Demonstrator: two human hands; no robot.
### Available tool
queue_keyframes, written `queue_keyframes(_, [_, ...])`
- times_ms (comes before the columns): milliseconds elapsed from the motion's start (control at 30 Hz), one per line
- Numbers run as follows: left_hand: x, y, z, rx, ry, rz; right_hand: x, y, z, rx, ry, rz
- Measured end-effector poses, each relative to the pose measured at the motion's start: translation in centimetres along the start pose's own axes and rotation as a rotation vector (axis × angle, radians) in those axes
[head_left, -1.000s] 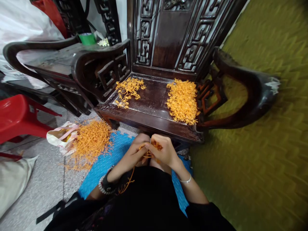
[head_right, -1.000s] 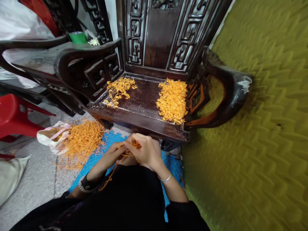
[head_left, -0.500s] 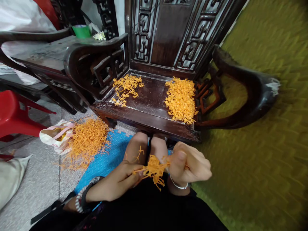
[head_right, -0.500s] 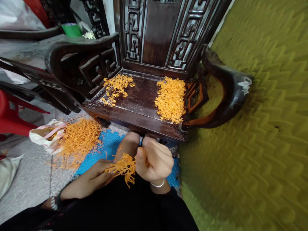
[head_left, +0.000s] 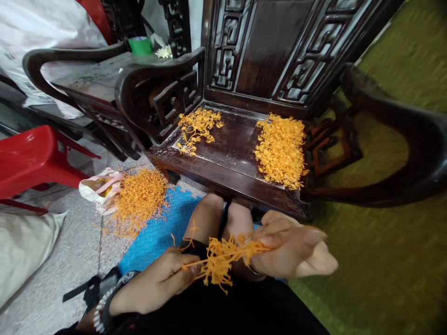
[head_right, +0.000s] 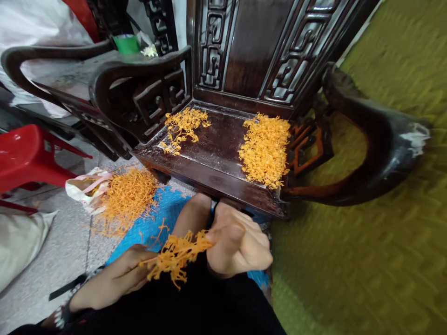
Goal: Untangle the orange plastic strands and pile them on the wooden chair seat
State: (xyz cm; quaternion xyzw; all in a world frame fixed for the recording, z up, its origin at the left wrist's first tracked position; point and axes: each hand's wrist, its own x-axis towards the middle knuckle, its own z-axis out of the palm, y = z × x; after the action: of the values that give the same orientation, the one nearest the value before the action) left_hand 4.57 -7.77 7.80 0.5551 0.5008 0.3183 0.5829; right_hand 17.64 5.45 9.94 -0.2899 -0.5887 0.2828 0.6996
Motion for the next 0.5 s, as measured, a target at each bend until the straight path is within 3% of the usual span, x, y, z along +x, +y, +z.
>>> queue_keyframes(100, [-0.2, 0.2, -0.4, 0.01, -0.02, -0.041, 0.5, -0.3, 1.0, 0.154, 0.317, -0.125])
queue_keyframes(367, [0.1, -0.1, -1.2, 0.023, -0.072, 0.005, 1.4, -0.8, 1.6, 0.189, 0.314, -0.037])
queue_keyframes(500, [-0.1, -0.8, -1.7, -0.008, -0.086, 0.044, 1.8, -1.6, 1.7, 0.159, 0.233, 0.069])
